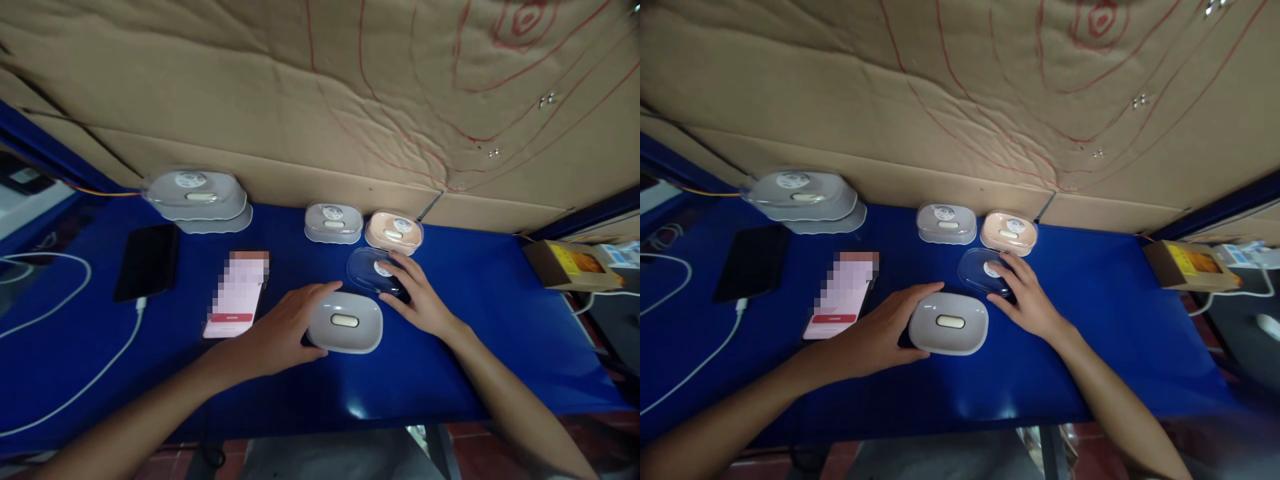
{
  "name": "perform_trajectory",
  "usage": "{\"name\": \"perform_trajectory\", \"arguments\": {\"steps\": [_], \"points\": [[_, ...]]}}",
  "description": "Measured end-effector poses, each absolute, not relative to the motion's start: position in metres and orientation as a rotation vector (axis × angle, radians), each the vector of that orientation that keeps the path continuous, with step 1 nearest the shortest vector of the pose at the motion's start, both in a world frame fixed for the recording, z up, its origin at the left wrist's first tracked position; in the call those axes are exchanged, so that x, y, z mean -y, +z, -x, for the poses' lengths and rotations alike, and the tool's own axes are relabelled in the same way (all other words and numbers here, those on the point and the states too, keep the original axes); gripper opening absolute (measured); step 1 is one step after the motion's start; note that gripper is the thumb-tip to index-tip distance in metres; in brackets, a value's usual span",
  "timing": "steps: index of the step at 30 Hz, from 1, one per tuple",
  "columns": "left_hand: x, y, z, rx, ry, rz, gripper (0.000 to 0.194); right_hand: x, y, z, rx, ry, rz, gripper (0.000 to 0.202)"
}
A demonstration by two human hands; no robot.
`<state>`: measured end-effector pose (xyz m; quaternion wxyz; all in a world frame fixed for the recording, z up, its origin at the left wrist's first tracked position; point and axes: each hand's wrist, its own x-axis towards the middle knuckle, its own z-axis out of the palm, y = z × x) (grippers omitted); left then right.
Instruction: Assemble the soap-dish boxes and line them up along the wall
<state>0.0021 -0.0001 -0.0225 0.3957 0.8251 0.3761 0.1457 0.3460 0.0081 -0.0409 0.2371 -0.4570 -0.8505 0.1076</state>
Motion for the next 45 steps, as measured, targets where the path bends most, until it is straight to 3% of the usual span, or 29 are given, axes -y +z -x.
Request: {"name": "perform_trajectory", "arguments": {"steps": [4, 8, 13, 18, 22, 27, 32, 38, 45], "points": [[-0.002, -0.017, 0.001, -0.917, 0.363, -2.067, 0.107, -0.006, -0.040, -0.345, 2.399, 0.203, 1.325, 0.063], [-0.001, -0.018, 0.000, -0.909, 0.404, -2.095, 0.101, 0.010, -0.023, -0.329, 2.539, 0.244, 1.050, 0.050], [0.002, -0.021, -0.004, -0.900, 0.430, -2.157, 0.095, 0.023, -0.017, -0.309, 2.646, 0.344, 0.812, 0.057], [0.001, -0.028, -0.011, -1.053, 0.396, -2.207, 0.113, 0.020, -0.020, -0.311, 2.551, 0.368, 0.817, 0.041], [-0.003, -0.023, -0.006, -1.111, 0.263, -2.190, 0.088, 0.017, -0.016, -0.318, 2.492, 0.348, 0.860, 0.035], [-0.003, -0.012, 0.004, -1.061, 0.276, -2.075, 0.076, 0.016, -0.012, -0.324, 2.438, 0.403, 0.867, 0.034], [0.000, -0.005, 0.004, -0.943, 0.251, -1.770, 0.051, 0.016, -0.015, -0.325, 2.413, 0.381, 1.006, 0.033], [-0.006, 0.009, 0.008, -0.545, 0.163, -1.269, 0.044, 0.020, -0.023, -0.315, 2.615, 0.263, 0.948, 0.038], [-0.019, 0.000, 0.004, -0.780, 0.689, -0.721, 0.049, 0.024, -0.027, -0.313, 2.622, 0.149, 0.872, 0.055]]}}
